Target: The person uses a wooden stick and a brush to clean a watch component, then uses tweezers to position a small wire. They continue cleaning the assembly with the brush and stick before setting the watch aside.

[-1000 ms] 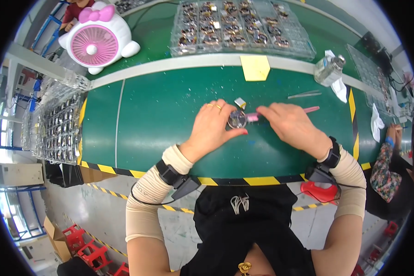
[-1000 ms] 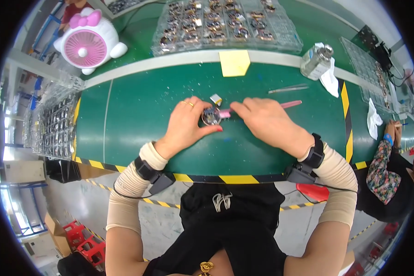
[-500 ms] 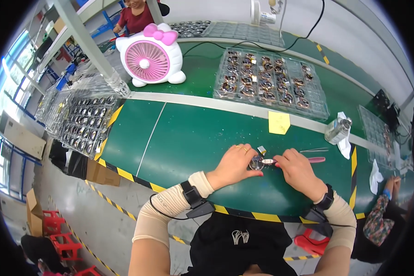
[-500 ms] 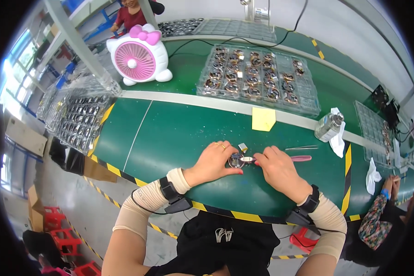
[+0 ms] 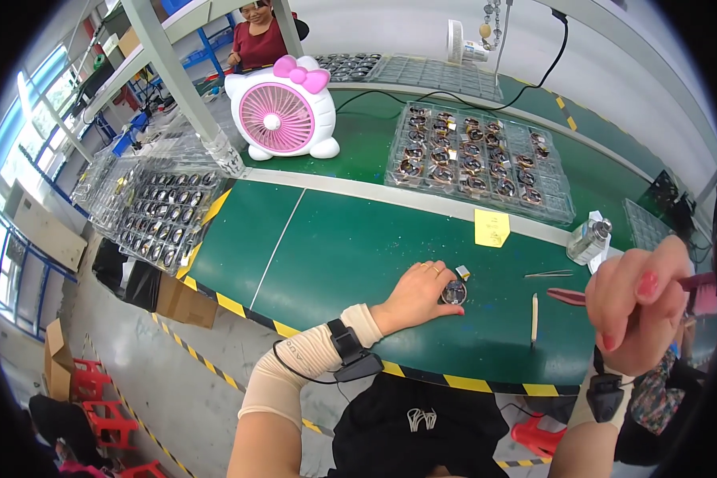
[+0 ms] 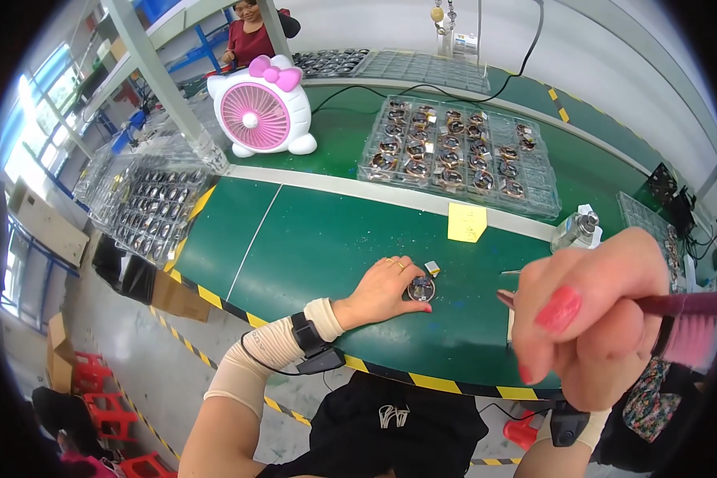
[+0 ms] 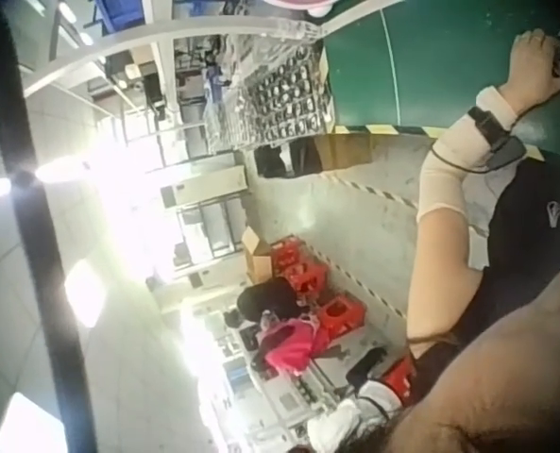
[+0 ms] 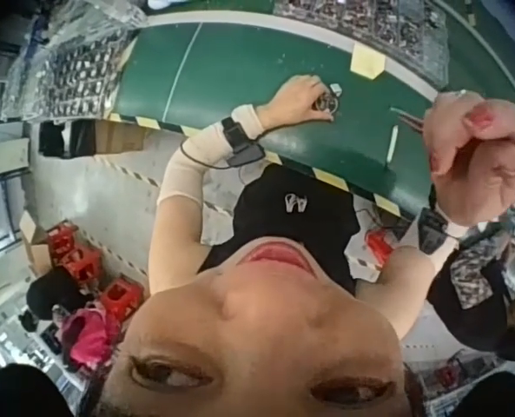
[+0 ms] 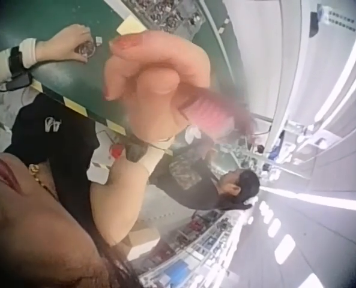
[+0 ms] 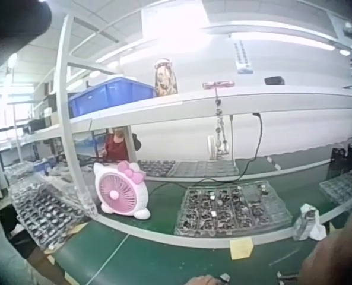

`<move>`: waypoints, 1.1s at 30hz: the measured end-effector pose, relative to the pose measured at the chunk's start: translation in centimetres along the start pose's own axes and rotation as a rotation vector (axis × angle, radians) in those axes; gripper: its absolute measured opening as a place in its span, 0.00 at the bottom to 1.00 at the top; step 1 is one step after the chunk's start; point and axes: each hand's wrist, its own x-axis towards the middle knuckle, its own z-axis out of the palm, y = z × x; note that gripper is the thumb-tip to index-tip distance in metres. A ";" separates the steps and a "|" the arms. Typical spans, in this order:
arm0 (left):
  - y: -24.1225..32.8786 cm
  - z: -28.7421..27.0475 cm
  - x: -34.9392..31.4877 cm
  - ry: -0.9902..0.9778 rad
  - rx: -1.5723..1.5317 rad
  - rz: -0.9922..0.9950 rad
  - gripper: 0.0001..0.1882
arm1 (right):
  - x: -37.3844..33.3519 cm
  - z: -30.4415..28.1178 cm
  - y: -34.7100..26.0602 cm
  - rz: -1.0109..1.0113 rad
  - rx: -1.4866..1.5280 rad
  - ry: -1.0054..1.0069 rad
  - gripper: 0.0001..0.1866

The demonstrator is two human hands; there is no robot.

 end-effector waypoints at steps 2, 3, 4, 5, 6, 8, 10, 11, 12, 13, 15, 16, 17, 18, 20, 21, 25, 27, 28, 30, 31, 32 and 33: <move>-0.6 0.5 -0.1 -0.003 -0.007 -0.007 0.28 | 0.7 0.1 0.9 0.162 -0.117 -0.098 0.10; -0.2 0.8 0.2 -0.002 -0.016 0.006 0.28 | 0.5 0.6 0.8 0.246 -0.250 -0.117 0.11; 0.3 0.6 0.1 0.004 -0.014 0.009 0.28 | 0.2 1.7 2.2 0.343 -0.497 -0.082 0.14; 0.7 0.5 0.0 -0.001 -0.004 0.012 0.28 | -0.5 1.5 3.8 0.404 -0.673 -0.176 0.14; 1.0 0.3 -0.1 -0.005 0.012 0.013 0.28 | -1.4 0.8 5.7 0.459 -0.847 -0.273 0.14; 1.4 0.5 -0.2 -0.014 0.017 0.022 0.28 | -4.5 -0.7 9.4 0.460 -1.024 -0.280 0.10; 1.2 0.8 -0.6 0.011 -0.008 0.024 0.28 | -6.7 -2.0 12.4 0.429 -1.078 -0.299 0.09; 1.1 0.9 -0.6 0.021 -0.025 0.025 0.28 | -7.7 -2.6 13.5 0.398 -1.134 -0.311 0.08; 0.8 0.8 -0.6 0.019 -0.030 0.016 0.28 | -7.8 -2.6 14.0 0.365 -1.188 -0.326 0.07; 0.5 0.7 -0.4 0.040 -0.014 0.039 0.28 | -7.8 -2.8 14.4 0.380 -1.181 -0.333 0.07; -0.2 1.4 0.0 0.066 -0.015 0.077 0.28 | -7.7 -3.4 15.0 0.304 -1.305 -0.318 0.05; 0.0 1.1 0.4 0.058 -0.014 0.087 0.27 | -7.8 -4.3 15.5 0.256 -1.321 -0.305 0.05; 0.2 0.1 0.8 0.038 -0.026 0.093 0.27 | -7.8 -5.2 16.1 0.225 -1.328 -0.292 0.05; 0.2 -0.3 0.8 0.051 0.004 0.082 0.26 | -7.3 -5.3 16.1 0.196 -1.282 -0.271 0.04; -0.3 -0.2 0.6 0.049 0.035 0.056 0.27 | -6.6 -4.7 16.1 0.243 -1.240 -0.246 0.04; -0.6 0.0 0.9 0.043 0.042 0.050 0.28 | -6.5 -4.7 16.5 0.307 -1.251 -0.242 0.06; -0.4 0.9 0.8 0.039 0.010 0.035 0.28 | -7.6 -4.1 17.8 0.307 -1.244 -0.381 0.08; -0.1 1.0 0.7 0.022 0.004 0.029 0.28 | -7.2 -4.0 18.4 0.334 -1.266 -0.391 0.09; 0.1 1.0 0.6 0.011 0.003 0.023 0.29 | -7.1 -4.0 18.7 0.352 -1.290 -0.404 0.10; 0.4 0.9 0.3 -0.002 0.002 0.008 0.29 | -7.2 -3.8 18.9 0.370 -1.307 -0.423 0.11; 0.5 0.9 0.1 -0.005 0.006 0.002 0.29 | -7.3 -3.6 18.5 0.414 -1.267 -0.459 0.11; 0.5 0.9 -0.1 -0.007 0.009 -0.004 0.29 | -7.3 -3.3 18.1 0.458 -1.228 -0.495 0.11; 0.6 0.9 0.0 -0.009 0.008 -0.002 0.29 | -7.4 -3.3 17.9 0.507 -1.194 -0.526 0.12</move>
